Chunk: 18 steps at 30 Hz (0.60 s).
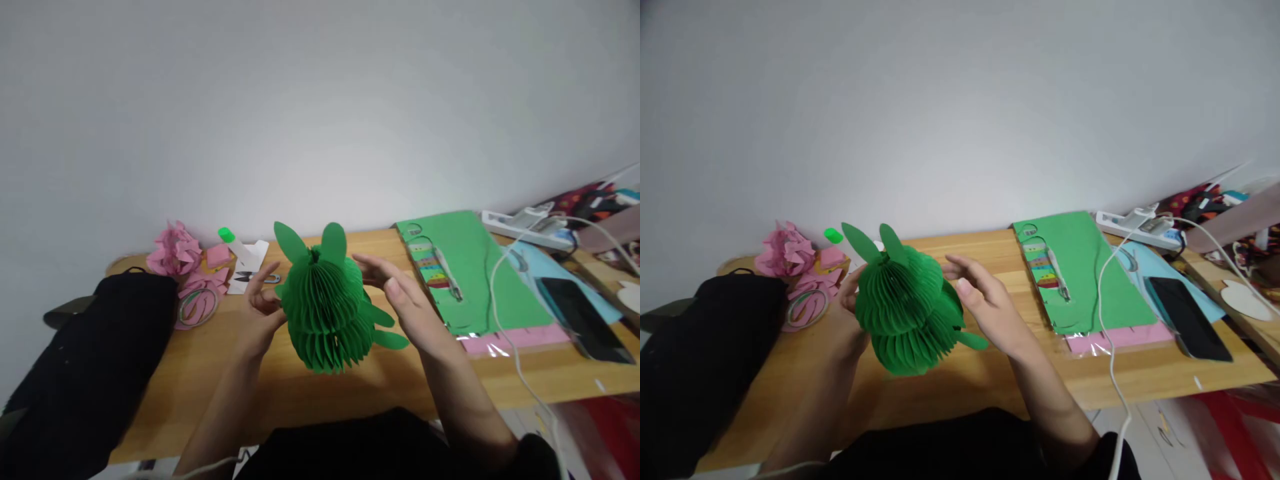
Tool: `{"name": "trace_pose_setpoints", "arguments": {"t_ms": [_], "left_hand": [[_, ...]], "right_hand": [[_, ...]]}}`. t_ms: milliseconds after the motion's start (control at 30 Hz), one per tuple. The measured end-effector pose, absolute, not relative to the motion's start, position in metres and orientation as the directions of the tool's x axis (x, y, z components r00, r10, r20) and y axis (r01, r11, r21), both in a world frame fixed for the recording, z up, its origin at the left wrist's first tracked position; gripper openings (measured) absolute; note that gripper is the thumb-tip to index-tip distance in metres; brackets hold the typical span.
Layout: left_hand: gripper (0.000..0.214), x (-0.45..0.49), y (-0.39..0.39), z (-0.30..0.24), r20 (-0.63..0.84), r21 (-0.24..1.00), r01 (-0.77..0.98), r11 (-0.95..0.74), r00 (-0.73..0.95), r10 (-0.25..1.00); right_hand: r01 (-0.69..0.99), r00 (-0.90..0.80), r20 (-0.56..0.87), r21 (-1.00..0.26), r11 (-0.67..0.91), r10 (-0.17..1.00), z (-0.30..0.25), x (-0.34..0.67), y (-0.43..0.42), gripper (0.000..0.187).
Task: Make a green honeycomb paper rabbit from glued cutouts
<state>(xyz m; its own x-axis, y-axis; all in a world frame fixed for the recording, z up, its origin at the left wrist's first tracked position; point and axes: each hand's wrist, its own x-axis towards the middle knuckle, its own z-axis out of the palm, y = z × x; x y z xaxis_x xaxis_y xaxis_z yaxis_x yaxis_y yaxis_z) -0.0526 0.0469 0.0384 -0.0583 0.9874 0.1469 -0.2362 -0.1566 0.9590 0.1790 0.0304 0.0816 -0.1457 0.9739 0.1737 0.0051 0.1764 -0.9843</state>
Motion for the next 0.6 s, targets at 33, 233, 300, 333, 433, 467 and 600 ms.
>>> {"name": "trace_pose_setpoints", "arguments": {"t_ms": [33,233,300,333,433,467,600], "left_hand": [[0.063,-0.052,0.048,0.037,0.138,0.961,-0.235,-0.147,-0.058,0.989],[0.069,-0.052,0.049,0.035,0.06,0.961,-0.267,-0.076,-0.065,0.996],[0.071,-0.052,0.049,0.036,0.024,0.957,-0.288,-0.04,-0.061,0.998],[0.072,-0.051,0.048,0.036,0.02,0.953,-0.3,-0.038,-0.064,0.998],[0.071,-0.049,0.048,0.039,0.032,0.952,-0.299,-0.058,-0.091,0.995],[0.07,-0.049,0.047,0.04,0.039,0.956,-0.285,-0.068,-0.104,0.994],[0.068,-0.046,0.045,0.043,0.032,0.976,-0.206,-0.065,-0.159,0.987]], "right_hand": [[-0.005,-0.183,0.147,-0.989,0.148,0.972,0.085,0.178,0.03,0.06],[0.066,-0.291,0.03,-0.997,0.051,0.956,0.099,0.176,0.031,0.078],[0.093,-0.309,-0.001,-0.995,0.029,0.951,0.098,0.174,0.031,0.081],[0.105,-0.313,-0.013,-0.994,0.021,0.95,0.097,0.173,0.03,0.081],[0.14,-0.304,-0.017,-0.99,0.027,0.953,0.093,0.17,0.03,0.08],[0.142,-0.296,-0.011,-0.989,0.032,0.955,0.091,0.169,0.03,0.081],[0.143,-0.237,-0.035,-0.99,-0.001,0.971,0.084,0.165,0.031,0.082]]}}
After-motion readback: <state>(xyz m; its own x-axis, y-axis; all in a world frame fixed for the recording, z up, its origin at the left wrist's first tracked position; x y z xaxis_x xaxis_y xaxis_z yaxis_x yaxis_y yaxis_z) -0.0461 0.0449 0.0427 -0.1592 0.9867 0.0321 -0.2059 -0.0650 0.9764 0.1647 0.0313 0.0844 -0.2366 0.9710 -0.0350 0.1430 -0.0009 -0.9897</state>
